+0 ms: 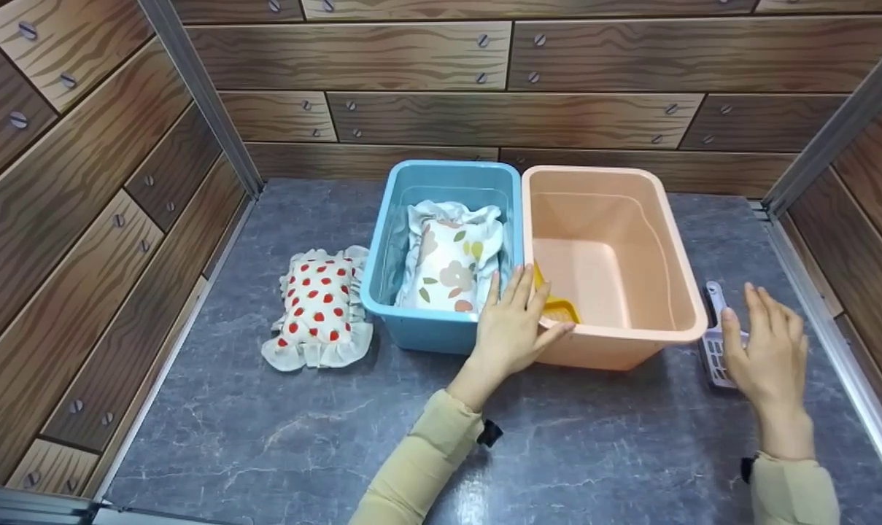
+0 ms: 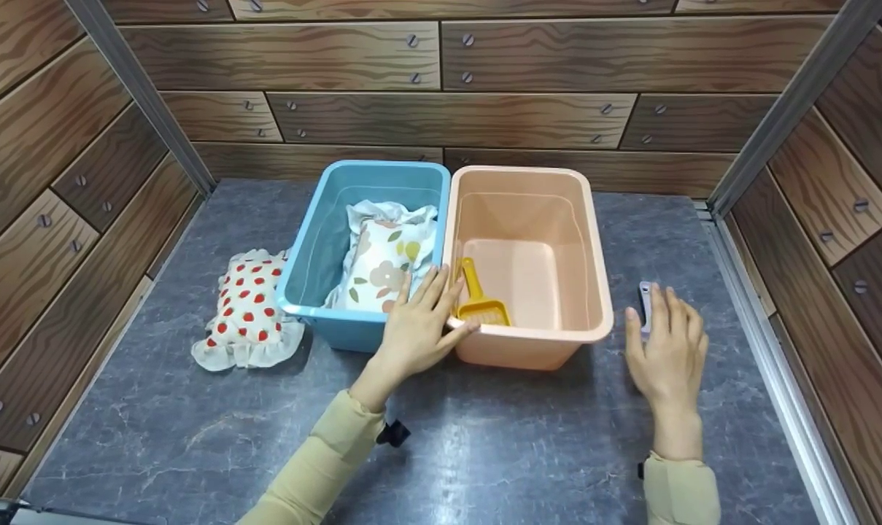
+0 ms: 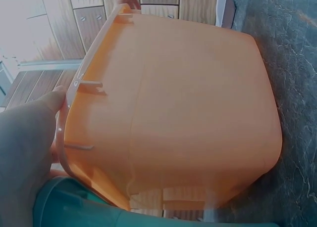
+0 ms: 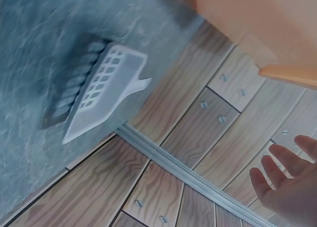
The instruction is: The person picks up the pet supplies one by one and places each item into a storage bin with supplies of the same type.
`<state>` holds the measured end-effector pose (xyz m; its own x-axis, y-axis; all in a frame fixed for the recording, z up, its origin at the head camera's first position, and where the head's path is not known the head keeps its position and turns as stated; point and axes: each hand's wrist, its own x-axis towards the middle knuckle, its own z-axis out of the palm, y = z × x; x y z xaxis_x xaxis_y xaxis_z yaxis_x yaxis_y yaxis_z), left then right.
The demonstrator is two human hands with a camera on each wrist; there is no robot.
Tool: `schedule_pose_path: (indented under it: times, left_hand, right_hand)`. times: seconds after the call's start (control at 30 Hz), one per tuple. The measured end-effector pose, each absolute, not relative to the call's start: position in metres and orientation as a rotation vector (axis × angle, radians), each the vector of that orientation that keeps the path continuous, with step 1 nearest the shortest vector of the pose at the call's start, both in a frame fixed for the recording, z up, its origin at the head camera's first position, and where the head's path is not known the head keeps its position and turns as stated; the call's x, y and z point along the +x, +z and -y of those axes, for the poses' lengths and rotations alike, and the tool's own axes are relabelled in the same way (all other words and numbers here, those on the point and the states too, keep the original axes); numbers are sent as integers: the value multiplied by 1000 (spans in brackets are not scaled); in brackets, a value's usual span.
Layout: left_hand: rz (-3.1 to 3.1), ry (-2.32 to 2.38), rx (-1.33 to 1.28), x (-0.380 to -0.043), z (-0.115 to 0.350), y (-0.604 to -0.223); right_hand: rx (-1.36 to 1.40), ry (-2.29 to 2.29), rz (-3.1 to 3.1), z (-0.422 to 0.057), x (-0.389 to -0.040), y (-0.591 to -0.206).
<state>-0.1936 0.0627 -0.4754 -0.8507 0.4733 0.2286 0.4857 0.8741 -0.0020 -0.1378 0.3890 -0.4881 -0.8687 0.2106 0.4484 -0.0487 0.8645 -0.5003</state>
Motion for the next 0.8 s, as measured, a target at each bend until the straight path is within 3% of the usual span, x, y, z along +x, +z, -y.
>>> schedule_pose_path:
  times: [0.8]
  left_hand:
    - [2863,-103,-731,-194,-63,-474]
  right_hand:
    - [-7,605,2499,-448,-162,-515]
